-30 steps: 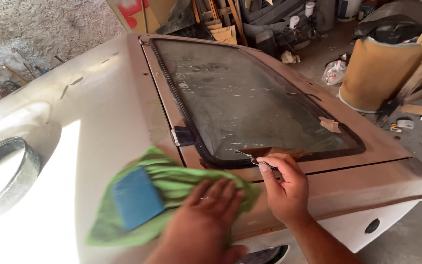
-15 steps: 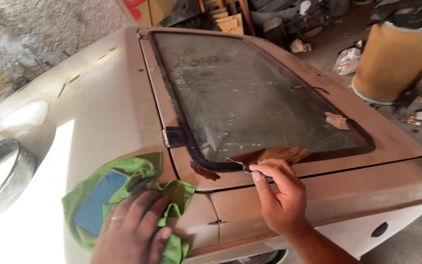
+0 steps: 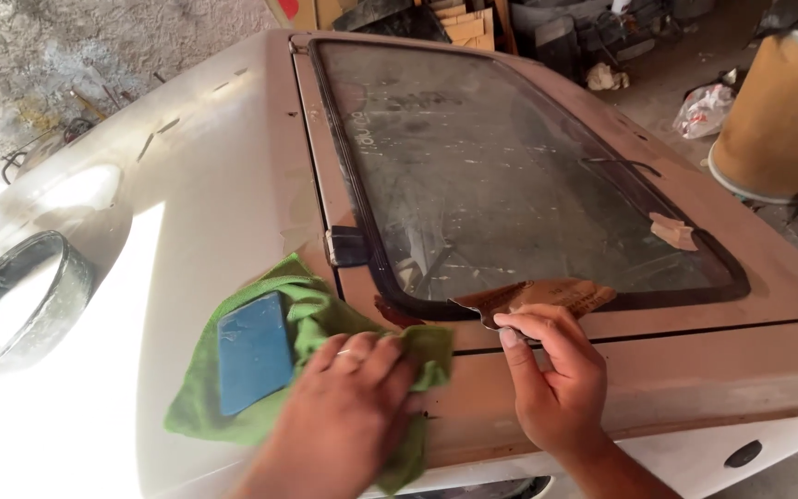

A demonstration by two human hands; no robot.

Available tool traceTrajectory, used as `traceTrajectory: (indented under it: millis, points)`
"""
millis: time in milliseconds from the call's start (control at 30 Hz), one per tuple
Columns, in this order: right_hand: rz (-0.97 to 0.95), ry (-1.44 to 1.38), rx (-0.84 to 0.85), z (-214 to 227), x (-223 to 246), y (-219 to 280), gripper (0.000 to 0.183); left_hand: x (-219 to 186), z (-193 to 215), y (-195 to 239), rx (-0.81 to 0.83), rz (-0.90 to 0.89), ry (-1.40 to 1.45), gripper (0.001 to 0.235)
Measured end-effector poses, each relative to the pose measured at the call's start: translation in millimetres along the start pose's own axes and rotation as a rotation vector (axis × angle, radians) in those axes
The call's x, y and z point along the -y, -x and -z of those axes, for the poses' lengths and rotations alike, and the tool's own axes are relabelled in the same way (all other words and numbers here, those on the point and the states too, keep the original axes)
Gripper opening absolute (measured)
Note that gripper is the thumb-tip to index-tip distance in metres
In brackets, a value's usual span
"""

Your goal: The person sands the painted surface of a car's roof near the rear window using a sanding block and a sanding sheet. They wipe the area with a green cloth, dip the sanding block into a bucket of water, and continue sanding the same spot.

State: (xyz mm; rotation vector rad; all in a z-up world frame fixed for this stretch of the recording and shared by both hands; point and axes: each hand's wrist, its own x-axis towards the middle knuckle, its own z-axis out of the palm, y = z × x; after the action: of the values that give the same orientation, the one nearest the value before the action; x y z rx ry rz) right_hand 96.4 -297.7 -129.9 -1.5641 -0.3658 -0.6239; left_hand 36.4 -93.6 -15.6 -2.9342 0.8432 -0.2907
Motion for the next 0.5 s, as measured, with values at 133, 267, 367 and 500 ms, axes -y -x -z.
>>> traceTrajectory:
  millis: [133, 267, 367, 500]
  points:
    - [-0.001, -0.010, -0.001, 2, 1, 1, 0.014, 26, 10, 37, -0.054, -0.014, -0.043, 0.040]
    - [0.021, -0.010, 0.030, 2, 1, 0, 0.019, 68, 4, 102, -0.140, 0.167, -0.163, 0.056]
    - [0.032, -0.018, 0.055, 1, 1, 1, 0.020, 84, 8, 129, -0.135, 0.468, -0.125, 0.059]
    - [0.038, 0.024, 0.081, -1, 5, 6, 0.019, 83, 2, 130, -0.198, 0.496, -0.153, 0.060]
